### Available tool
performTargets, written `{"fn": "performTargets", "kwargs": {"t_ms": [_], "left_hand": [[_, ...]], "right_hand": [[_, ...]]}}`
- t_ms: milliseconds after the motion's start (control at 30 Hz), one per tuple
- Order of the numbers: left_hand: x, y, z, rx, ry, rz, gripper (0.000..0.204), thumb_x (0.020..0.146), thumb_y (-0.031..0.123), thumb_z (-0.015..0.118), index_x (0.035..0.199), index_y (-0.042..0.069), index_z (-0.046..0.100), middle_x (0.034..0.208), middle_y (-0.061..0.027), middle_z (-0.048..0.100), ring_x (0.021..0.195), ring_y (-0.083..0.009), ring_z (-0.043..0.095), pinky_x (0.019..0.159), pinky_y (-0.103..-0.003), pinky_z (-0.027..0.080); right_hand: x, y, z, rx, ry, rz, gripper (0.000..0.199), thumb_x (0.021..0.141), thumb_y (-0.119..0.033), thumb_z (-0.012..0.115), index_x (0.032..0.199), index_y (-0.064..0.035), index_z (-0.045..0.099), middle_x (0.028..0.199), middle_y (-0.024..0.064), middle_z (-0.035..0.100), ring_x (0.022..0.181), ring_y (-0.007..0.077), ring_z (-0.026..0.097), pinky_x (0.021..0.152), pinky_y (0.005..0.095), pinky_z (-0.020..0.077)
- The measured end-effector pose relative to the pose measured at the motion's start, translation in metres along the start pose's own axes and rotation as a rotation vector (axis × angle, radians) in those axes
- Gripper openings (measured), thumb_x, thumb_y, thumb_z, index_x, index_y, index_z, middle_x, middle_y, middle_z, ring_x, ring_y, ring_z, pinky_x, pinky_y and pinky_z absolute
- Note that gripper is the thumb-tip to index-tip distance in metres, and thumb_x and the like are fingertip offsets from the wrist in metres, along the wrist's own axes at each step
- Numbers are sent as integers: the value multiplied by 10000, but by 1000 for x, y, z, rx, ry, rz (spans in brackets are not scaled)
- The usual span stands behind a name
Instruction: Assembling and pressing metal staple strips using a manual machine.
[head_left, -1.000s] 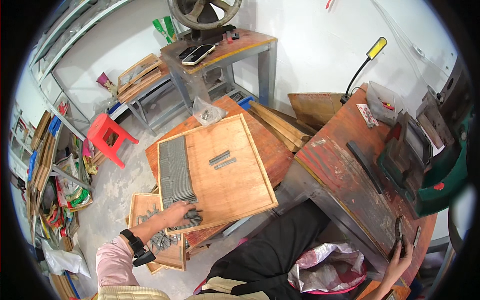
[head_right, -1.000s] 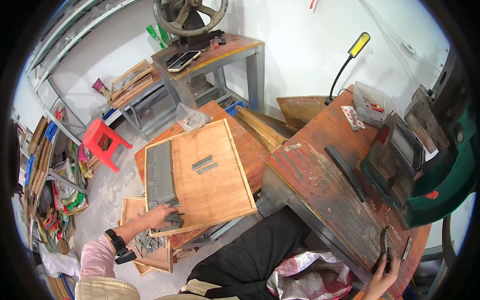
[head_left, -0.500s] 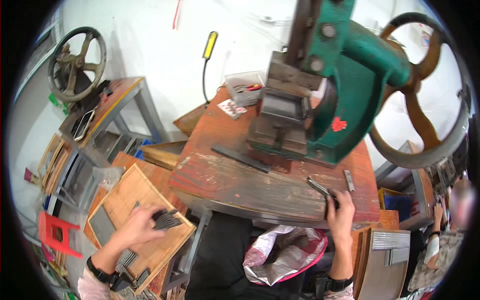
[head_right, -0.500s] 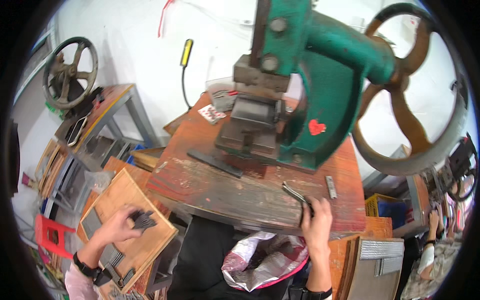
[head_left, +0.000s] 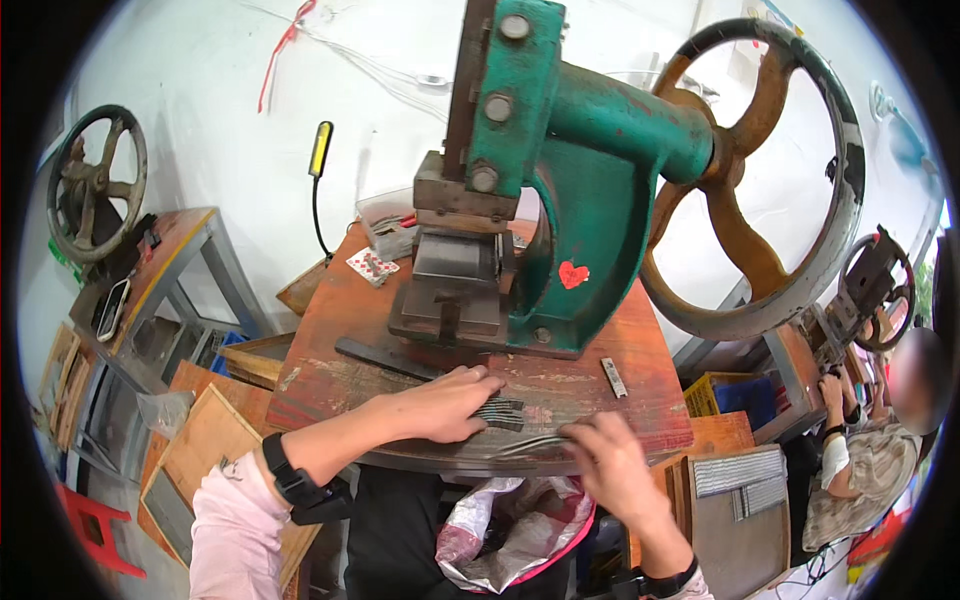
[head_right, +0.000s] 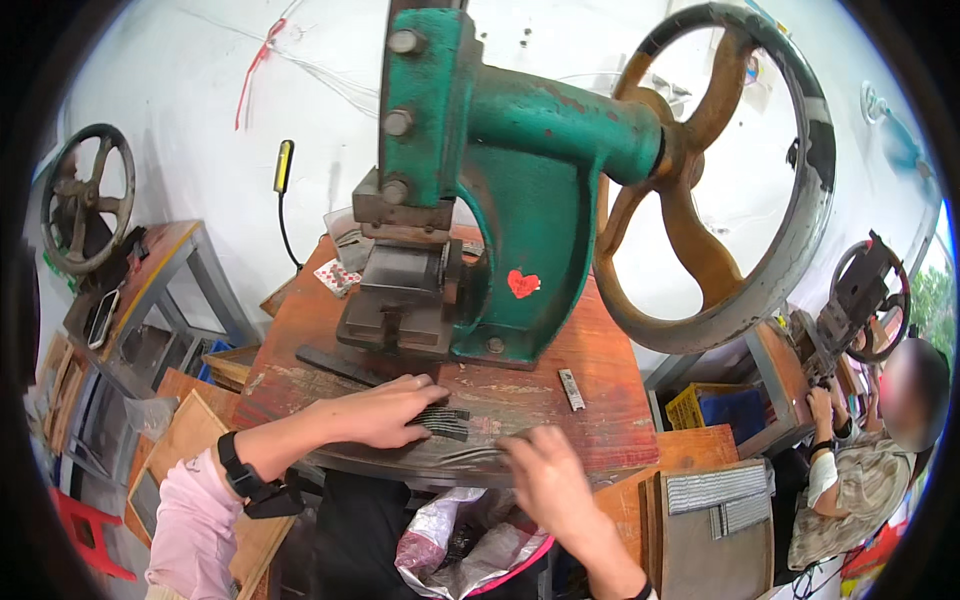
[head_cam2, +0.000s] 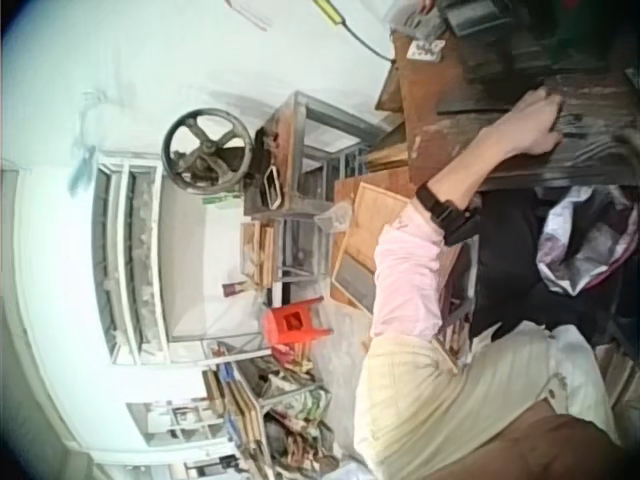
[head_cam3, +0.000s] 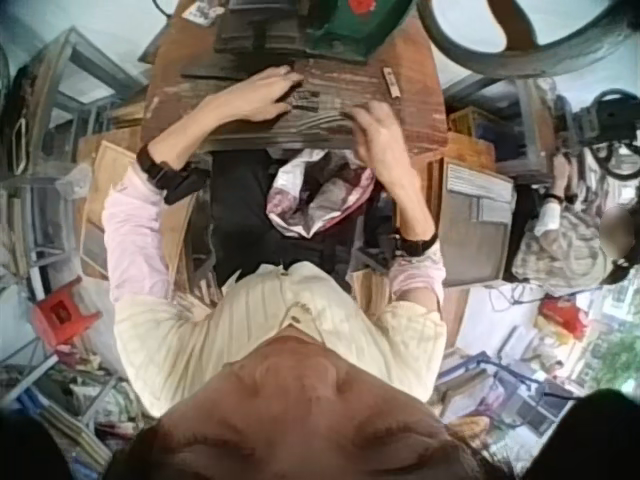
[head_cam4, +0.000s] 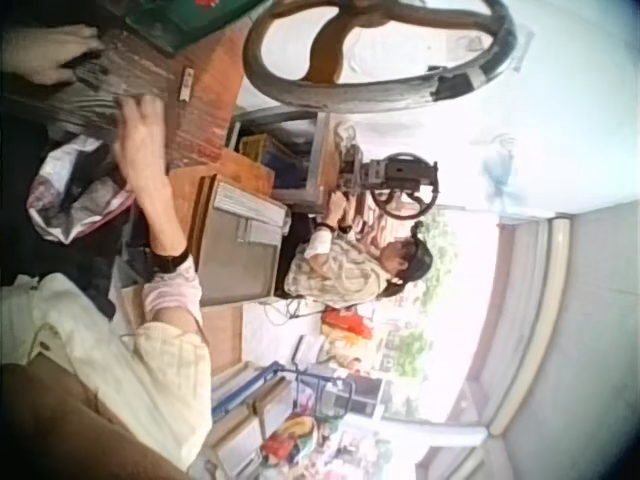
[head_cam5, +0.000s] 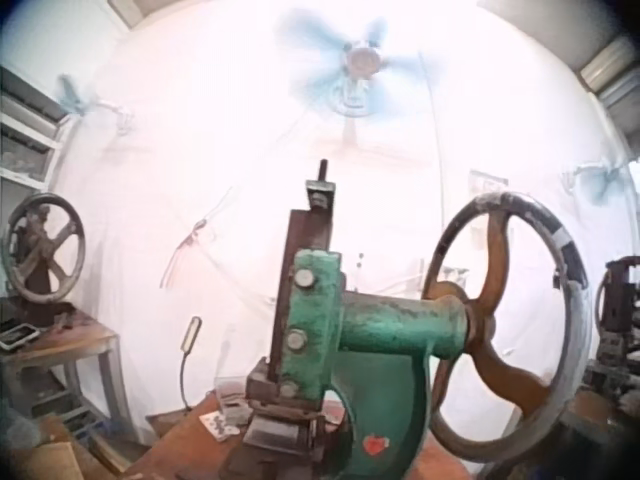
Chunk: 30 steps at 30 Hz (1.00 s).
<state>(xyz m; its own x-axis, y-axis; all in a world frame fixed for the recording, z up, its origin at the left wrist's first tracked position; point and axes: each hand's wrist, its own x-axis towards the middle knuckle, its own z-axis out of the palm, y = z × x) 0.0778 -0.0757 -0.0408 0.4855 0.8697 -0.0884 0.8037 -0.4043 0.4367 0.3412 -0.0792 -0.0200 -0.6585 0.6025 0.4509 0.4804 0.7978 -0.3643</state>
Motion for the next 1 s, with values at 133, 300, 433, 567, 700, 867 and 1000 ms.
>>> {"fn": "performTargets", "kwargs": {"t_ms": [133,300,433,567,700,867,1000], "left_hand": [[-6,5,7,-149,133,49,656,843,267,652,1333,-81,389,1215,-260,479,1151,-401,449,990,-437,378],[-8,14,14,-88,220,-8,669,817,272,685,1318,-76,411,1238,-300,454,1152,-433,430,999,-443,366],[-10,16,17,-44,236,-84,632,787,262,702,1300,-17,461,1185,-315,461,1101,-440,448,961,-451,389],[-11,19,21,10,325,-110,583,781,246,699,1271,6,492,1101,-307,483,1045,-447,461,926,-466,407],[-17,21,21,-97,359,-136,553,781,248,700,1237,-1,510,1098,-292,493,1046,-443,460,928,-463,405],[-21,21,22,-78,357,-137,540,779,245,707,1216,-9,516,1085,-254,506,1039,-415,465,915,-443,410],[-29,20,19,-78,326,-159,558,771,241,713,1220,-23,513,1101,-257,509,1052,-418,465,922,-446,408]], "right_hand": [[14,2,49,163,30,4,197,786,-14,638,983,-13,645,870,155,570,846,353,543,753,422,464],[19,2,73,117,169,120,275,775,-49,682,1046,-18,644,933,163,578,853,338,566,767,405,473],[26,4,68,406,299,382,344,816,-102,675,1147,-32,612,1006,192,571,908,319,580,815,378,473],[46,-7,82,1080,408,600,372,972,-249,529,1198,45,563,1157,152,589,1103,233,544,985,323,390],[46,-6,97,1803,393,572,535,1008,-386,393,1210,94,517,1223,174,558,1193,252,481,1077,353,306],[45,-10,109,1843,418,512,588,1004,-426,374,1244,99,485,1270,175,524,1239,253,435,1110,359,261],[52,-7,103,1865,322,575,549,997,-388,415,1263,89,470,1270,176,529,1199,268,474,1082,363,299]]}}
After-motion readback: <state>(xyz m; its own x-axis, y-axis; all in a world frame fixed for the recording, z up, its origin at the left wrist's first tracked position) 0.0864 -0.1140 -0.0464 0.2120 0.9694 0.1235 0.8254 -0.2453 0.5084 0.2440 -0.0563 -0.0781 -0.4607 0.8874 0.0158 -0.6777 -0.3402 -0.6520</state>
